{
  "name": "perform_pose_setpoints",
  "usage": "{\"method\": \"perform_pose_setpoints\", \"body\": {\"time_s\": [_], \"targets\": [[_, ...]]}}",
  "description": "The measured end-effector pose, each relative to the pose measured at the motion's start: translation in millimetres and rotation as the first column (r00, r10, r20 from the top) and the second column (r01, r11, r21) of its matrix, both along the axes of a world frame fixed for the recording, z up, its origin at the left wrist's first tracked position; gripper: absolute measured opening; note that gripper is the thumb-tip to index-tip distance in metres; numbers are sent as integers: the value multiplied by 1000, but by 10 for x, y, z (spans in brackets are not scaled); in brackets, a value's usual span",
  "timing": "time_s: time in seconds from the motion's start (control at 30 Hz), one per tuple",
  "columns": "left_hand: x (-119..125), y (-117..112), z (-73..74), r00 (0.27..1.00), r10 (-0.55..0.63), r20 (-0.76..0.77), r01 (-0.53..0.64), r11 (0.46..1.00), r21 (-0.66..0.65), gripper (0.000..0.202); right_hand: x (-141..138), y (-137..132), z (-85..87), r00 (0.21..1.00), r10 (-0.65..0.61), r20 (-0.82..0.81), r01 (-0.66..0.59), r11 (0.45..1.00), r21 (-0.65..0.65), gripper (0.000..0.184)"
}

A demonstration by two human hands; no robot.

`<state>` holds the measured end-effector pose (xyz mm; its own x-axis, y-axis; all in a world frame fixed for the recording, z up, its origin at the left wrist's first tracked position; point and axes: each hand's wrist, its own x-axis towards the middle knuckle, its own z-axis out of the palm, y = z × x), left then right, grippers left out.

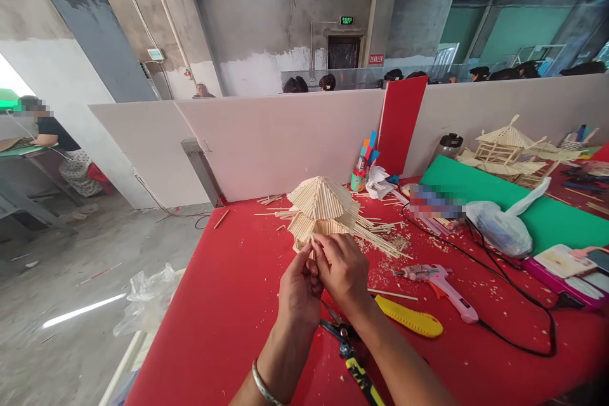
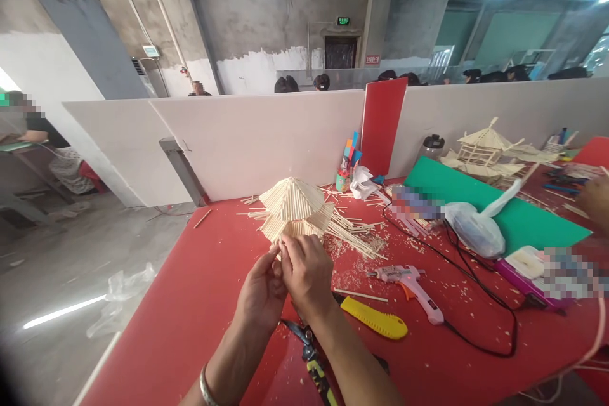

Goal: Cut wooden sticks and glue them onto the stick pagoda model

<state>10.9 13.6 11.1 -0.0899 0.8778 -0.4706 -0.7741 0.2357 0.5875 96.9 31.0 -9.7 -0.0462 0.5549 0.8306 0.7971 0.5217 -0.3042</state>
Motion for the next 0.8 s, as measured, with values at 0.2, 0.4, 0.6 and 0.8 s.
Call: {"method": "perform_pose_setpoints", "body": {"time_s": [0.2,0.4,0.6,0.8], "targets": [[11,-13,7,1000,-11,0,11,1000,12,33,19,8,-13,1000,25,-4,-25,1000,-15,17],[9,-13,6,1000,-10,10,10,1000,13,31,19,1,-30,1000,11,3,-10,1000,-26,18],[2,-20,-4,1000,-9,29,9,1000,7,27,4,-19,-40,1000,10,-19,-11,1000,-25,19],[-3,-33,-2,999,-8,37,8,1000,6,26,-18,-9,-47,998,-54,16,54,998,44,17]]}}
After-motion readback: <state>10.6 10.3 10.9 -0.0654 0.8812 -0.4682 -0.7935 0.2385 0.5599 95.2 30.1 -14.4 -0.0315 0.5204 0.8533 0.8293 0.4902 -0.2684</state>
